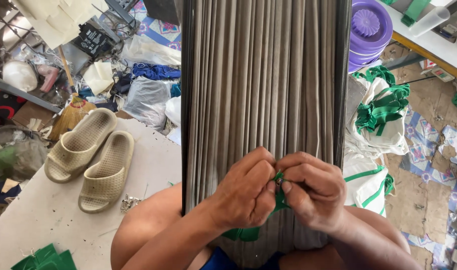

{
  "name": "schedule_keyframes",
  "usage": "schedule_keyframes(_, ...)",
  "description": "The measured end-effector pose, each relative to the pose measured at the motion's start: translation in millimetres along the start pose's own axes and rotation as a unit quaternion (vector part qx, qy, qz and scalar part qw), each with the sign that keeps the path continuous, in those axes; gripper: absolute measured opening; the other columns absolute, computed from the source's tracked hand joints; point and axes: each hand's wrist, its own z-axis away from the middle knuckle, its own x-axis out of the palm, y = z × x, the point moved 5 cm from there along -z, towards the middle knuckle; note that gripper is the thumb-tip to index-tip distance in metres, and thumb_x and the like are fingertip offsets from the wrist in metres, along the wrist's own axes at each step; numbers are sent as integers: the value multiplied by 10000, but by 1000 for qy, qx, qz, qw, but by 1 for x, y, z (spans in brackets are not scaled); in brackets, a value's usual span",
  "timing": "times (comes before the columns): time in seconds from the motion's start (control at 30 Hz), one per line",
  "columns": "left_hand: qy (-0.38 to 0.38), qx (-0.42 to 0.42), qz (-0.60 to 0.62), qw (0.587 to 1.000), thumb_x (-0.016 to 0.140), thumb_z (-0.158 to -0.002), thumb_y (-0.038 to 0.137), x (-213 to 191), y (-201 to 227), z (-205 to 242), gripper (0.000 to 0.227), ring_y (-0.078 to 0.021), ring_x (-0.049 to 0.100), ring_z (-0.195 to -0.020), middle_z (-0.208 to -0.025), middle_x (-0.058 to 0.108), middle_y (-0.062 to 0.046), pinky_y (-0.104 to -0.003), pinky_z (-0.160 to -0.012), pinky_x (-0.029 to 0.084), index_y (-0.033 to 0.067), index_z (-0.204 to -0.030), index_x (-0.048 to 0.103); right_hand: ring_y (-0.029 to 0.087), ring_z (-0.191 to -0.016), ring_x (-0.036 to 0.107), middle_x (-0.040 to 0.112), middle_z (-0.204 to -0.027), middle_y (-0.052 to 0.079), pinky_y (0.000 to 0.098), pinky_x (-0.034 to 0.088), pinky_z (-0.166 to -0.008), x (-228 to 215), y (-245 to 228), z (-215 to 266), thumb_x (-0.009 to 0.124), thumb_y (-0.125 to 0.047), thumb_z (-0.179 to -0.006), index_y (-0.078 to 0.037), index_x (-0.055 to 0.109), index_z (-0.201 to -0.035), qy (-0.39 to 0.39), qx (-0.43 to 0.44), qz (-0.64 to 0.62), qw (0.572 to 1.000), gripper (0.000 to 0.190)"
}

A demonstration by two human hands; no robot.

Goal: Assembling zippers by threading sliders onto zipper tape using a manual jig

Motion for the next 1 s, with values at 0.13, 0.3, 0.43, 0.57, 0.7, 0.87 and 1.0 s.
schedule_keyframes(0.13,128,28,-55,990,367,-900,-15,11,5,3,184,-271,354,-605,-697,340,-132,-411,-531,314,39,-733,314,220,-643,638,683,-855,161,293,518,-616,10,0,7,541,-103,-922,-33,568,-774,19,5,22,1000,166)
schedule_keyframes(0.3,178,48,-105,977,357,-798,-28,13,4,7,130,-281,372,-557,-665,385,-156,-405,-504,338,28,-684,331,234,-657,644,673,-823,173,302,527,-645,14,3,14,534,-54,-905,-24,560,-755,55,13,30,998,155)
schedule_keyframes(0.43,187,51,-118,974,369,-773,-8,14,5,6,117,-282,369,-533,-651,388,-157,-397,-494,338,26,-667,332,237,-657,644,676,-824,180,304,525,-641,16,3,18,531,-46,-892,-20,553,-753,68,25,32,997,143)
schedule_keyframes(0.57,200,60,-143,968,375,-742,14,13,4,5,119,-278,371,-503,-624,381,-148,-383,-474,352,35,-641,315,233,-646,636,674,-812,178,306,522,-626,17,2,15,523,-44,-884,-24,553,-746,80,20,35,996,142)
schedule_keyframes(0.7,208,74,-149,964,392,-782,21,12,5,4,142,-265,404,-490,-623,442,-159,-368,-455,364,25,-642,369,245,-682,676,673,-817,172,322,556,-667,15,9,17,540,-68,-900,-25,569,-756,76,20,15,997,153)
schedule_keyframes(0.87,128,23,-81,988,387,-892,36,-4,10,-1,185,-319,453,-603,-697,441,-182,-427,-577,445,17,-709,378,209,-729,715,716,-907,135,284,572,-670,3,7,1,582,-61,-905,-37,629,-813,-22,21,17,999,107)
schedule_keyframes(1.0,41,-70,-57,995,406,-993,173,-14,9,-9,232,-309,549,-767,-853,548,-155,-411,-693,437,-5,-890,514,232,-761,692,702,-950,159,298,556,-687,-6,-3,-9,591,-101,-959,-16,634,-880,-92,12,14,996,123)
